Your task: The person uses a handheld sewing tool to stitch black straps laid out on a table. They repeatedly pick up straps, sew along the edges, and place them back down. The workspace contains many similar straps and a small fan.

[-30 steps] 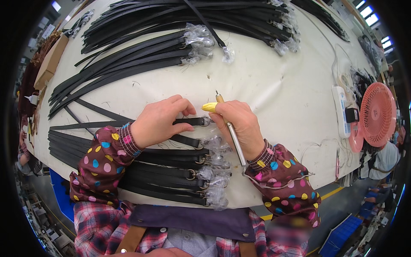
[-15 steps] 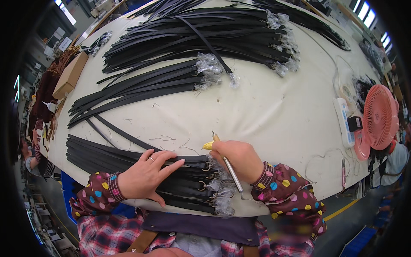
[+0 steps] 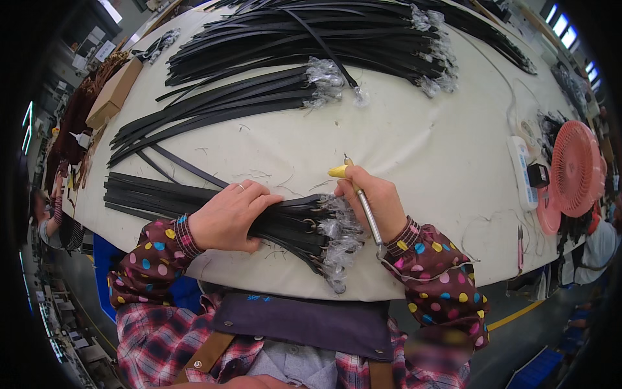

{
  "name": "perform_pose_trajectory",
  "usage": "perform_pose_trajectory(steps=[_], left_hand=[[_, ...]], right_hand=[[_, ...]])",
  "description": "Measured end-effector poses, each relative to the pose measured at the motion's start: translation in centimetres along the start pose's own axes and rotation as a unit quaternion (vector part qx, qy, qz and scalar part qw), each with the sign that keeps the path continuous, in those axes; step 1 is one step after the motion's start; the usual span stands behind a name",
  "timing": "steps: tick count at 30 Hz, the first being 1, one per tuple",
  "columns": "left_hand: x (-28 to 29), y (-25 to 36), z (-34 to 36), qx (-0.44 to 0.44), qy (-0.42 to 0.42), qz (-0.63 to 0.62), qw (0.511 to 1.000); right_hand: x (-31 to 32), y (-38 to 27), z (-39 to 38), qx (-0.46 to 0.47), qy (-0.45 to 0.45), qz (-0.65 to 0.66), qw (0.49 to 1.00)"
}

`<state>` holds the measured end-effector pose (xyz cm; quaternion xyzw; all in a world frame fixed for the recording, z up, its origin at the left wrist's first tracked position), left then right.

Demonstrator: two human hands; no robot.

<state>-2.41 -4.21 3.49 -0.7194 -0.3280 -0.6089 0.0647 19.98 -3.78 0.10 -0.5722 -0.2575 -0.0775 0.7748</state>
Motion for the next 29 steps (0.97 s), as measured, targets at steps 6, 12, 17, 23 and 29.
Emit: perform_pose_trajectory(steps=[6, 12, 17, 23, 29], left_hand=[[-1.3, -0.8, 1.5, 0.028, 0.003, 0.030, 0.999], [2.4, -1.4, 2.8, 0.068, 0.078, 0.074, 0.992], [9.0, -0.3, 3.1, 0.032, 0.278, 0.075, 0.957], [7.9, -3.5, 5.7, 0.074, 0.210, 0.126, 0.967], [4.6, -7.2, 7.6, 0.128, 0.034, 0.178, 0.975]], right_hand=[[2.1, -0.7, 0.6, 0.031, 0.078, -0.051, 0.995], [5.7, -0.6, 0.3, 0.050, 0.166, -0.065, 0.983], [8.8, -0.9, -0.5, 0.064, 0.233, -0.037, 0.970], [9.9, -0.6, -1.1, 0.049, 0.262, -0.006, 0.964], [8.9, 0.1, -0.5, 0.060, 0.215, -0.044, 0.974]])
Point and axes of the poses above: each hand's wrist, its own z-axis towards the middle knuckle, its own x-axis out of the back of the hand, y = z × x, the point moved 6 cm from there along z, towards the middle knuckle, and after that the axes turned 9 degrees about -y, right-handed, at the moved point
